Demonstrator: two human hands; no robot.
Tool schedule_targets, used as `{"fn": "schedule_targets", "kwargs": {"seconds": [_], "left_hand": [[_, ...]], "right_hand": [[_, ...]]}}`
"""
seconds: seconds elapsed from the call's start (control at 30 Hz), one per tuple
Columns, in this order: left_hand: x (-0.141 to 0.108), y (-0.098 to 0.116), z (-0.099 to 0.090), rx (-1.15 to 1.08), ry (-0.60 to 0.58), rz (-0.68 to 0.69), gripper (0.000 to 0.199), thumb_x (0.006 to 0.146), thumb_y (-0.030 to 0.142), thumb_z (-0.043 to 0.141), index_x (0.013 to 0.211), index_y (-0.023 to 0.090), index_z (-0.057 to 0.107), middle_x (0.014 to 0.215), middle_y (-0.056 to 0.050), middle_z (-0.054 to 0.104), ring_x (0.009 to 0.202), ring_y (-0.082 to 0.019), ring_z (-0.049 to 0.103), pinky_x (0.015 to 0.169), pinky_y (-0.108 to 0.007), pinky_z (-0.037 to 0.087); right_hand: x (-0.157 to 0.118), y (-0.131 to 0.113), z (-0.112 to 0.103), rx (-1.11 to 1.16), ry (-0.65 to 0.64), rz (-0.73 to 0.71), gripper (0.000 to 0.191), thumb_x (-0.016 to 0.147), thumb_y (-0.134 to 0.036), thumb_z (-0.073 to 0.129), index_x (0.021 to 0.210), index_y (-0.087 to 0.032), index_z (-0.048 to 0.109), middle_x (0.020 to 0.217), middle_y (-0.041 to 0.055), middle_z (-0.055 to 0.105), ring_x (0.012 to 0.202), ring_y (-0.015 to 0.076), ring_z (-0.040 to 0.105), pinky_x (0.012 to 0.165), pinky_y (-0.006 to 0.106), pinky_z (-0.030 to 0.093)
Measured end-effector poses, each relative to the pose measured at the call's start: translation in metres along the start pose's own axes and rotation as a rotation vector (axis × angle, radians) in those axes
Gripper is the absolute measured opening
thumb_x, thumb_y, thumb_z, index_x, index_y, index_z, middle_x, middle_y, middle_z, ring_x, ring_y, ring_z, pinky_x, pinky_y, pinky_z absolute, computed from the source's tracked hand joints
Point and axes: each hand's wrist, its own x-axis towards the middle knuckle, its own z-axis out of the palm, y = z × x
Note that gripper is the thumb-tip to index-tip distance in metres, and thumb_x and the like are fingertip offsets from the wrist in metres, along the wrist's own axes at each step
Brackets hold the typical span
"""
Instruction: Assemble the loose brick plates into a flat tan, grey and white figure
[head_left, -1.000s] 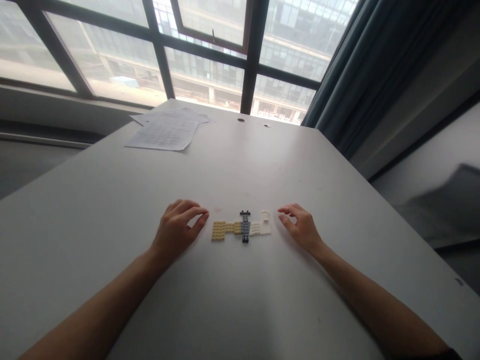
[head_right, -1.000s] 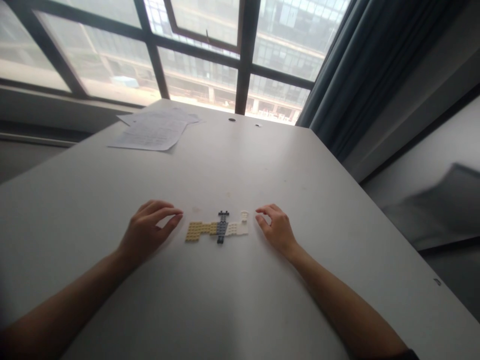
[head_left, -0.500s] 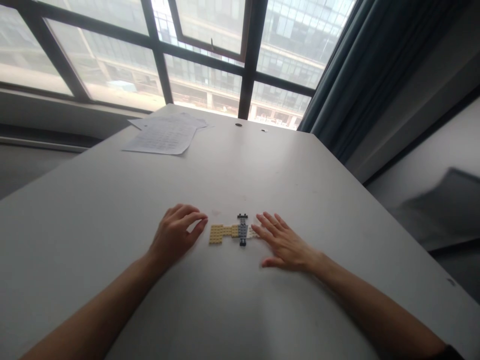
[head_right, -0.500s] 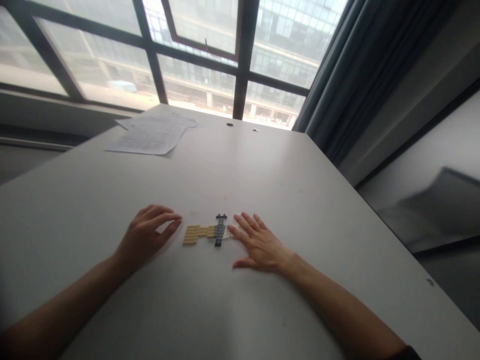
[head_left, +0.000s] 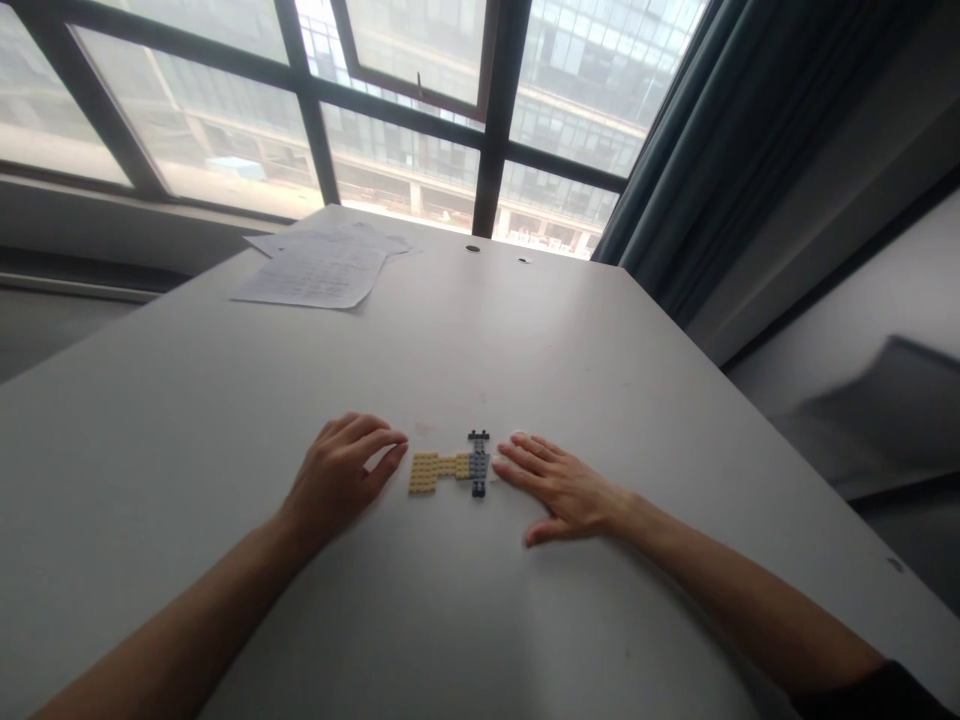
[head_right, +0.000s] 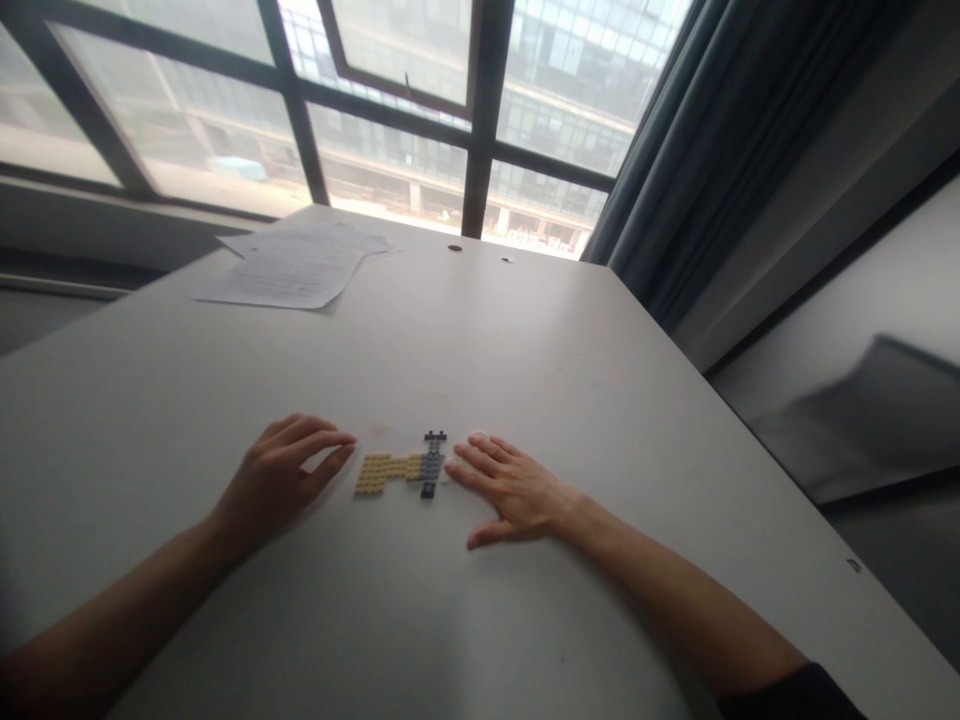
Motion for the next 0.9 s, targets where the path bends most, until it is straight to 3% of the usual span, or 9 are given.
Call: {"fn": "schedule_targets", "kwargs": {"seconds": [0.17,0.3,0.57,0.67,0.9], "left_hand": [[0.001,0.001,-0.001,0.005,-0.005,0.009,0.014,0.088,0.027,0.055,0.085,0.020,0.066,0.082,-0.003,0.064,0.077,-0.018,0.057,0.076,-0.034,0.044],[0.002,0.002,-0.001,0.001,-0.006,0.013,0.014,0.088,0.027,0.055,0.085,0.020,0.066,0.083,-0.003,0.064,0.078,-0.018,0.057,0.076,-0.034,0.045],[0.002,0.000,0.000,0.015,-0.017,0.025,0.013,0.087,0.028,0.055,0.085,0.020,0.066,0.083,-0.003,0.064,0.077,-0.018,0.057,0.076,-0.034,0.045],[0.001,0.001,0.000,0.030,-0.037,0.010,0.015,0.088,0.029,0.054,0.085,0.021,0.067,0.083,-0.003,0.065,0.077,-0.018,0.058,0.076,-0.034,0.045],[0.001,0.003,0.001,0.023,-0.058,-0.035,0.016,0.087,0.031,0.054,0.086,0.023,0.067,0.085,-0.003,0.065,0.078,-0.019,0.058,0.077,-0.035,0.047]], "right_hand": [[-0.006,0.003,-0.001,0.013,0.009,0.000,0.094,0.079,-0.073,0.044,0.150,-0.018,0.016,0.155,0.0137,0.016,0.143,0.0317,0.010,0.117,0.047,0.013],[-0.029,0.016,0.000,0.005,0.005,0.041,0.095,0.078,-0.073,0.046,0.150,-0.018,0.017,0.155,0.0129,0.017,0.143,0.0315,0.012,0.117,0.047,0.014],[-0.141,0.069,0.005,-0.046,0.035,0.139,0.096,0.078,-0.075,0.043,0.150,-0.017,0.017,0.155,0.0108,0.019,0.143,0.0318,0.014,0.116,0.047,0.018],[-0.169,0.081,0.008,-0.059,0.053,0.163,0.094,0.079,-0.075,0.041,0.149,-0.016,0.019,0.155,0.0107,0.020,0.143,0.0316,0.015,0.116,0.046,0.020],[-0.171,0.077,0.007,-0.095,0.062,0.171,0.091,0.081,-0.075,0.036,0.149,-0.017,0.020,0.155,0.0110,0.020,0.143,0.0321,0.014,0.116,0.049,0.020]]}}
